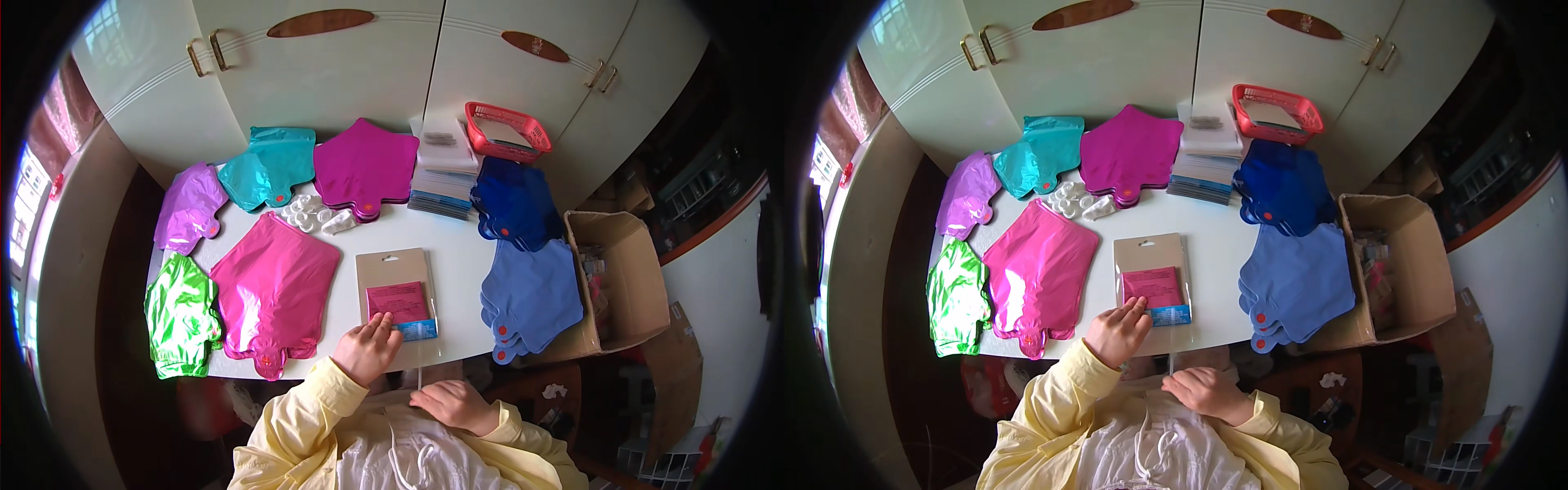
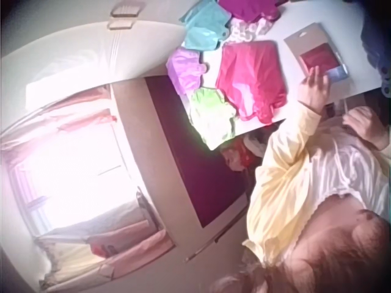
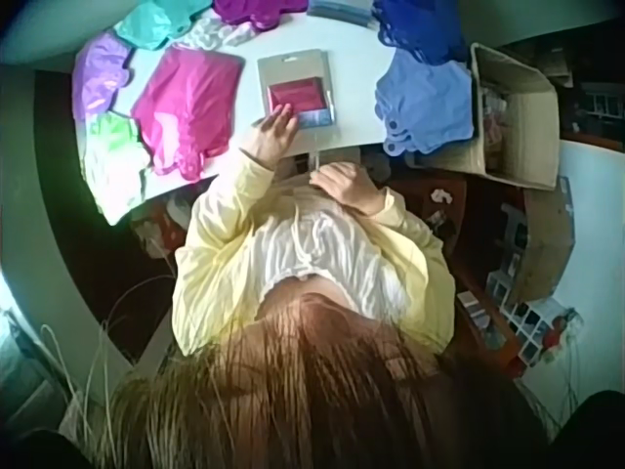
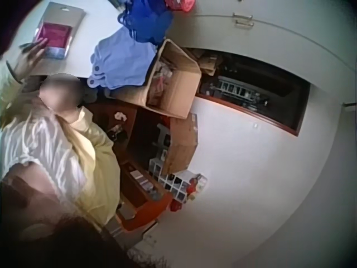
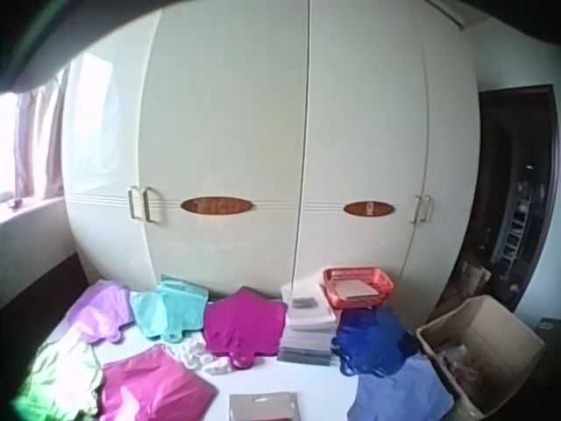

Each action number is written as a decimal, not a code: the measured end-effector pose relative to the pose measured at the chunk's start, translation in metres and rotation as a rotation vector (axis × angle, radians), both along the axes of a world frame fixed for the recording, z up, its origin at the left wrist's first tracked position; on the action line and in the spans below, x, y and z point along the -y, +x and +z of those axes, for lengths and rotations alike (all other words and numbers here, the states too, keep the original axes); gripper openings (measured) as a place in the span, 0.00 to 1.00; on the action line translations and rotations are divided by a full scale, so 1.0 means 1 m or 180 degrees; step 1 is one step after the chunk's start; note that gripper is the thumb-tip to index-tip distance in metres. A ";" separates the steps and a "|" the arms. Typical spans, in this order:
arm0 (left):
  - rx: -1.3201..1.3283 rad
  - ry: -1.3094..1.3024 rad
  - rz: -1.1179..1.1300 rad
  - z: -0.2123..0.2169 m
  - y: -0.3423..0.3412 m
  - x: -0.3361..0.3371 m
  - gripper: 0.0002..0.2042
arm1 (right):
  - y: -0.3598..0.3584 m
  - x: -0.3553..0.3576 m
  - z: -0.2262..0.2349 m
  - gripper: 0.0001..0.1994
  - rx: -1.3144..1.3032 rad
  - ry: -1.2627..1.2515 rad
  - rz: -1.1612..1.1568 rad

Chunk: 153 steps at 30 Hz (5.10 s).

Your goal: Folding star-shaped plastic balloons and placing them into retail packaging sleeves with cardboard inserts.

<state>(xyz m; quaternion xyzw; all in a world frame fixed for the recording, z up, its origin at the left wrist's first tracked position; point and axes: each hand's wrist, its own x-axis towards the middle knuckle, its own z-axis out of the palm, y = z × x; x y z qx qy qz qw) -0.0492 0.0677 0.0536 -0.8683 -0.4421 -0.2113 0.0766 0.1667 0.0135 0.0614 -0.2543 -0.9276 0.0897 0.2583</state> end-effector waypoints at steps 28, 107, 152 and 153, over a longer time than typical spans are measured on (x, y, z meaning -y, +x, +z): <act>-0.0055 -0.0152 -0.0135 0.007 -0.005 0.002 0.06 | 0.011 -0.088 0.001 0.19 -0.0231 -0.0700 -0.0546; -0.0194 -0.0289 -0.0062 0.006 -0.039 0.058 0.23 | 0.032 -0.074 0.001 0.23 0.0332 -0.0302 0.0066; 0.4472 -0.2383 0.0791 -0.018 -0.003 0.033 0.16 | -0.004 -0.063 -0.017 0.26 -0.1241 -0.1414 -0.1335; 0.4666 -0.2443 0.0691 -0.013 -0.002 0.035 0.16 | -0.003 -0.061 -0.016 0.26 -0.1457 -0.1718 -0.1332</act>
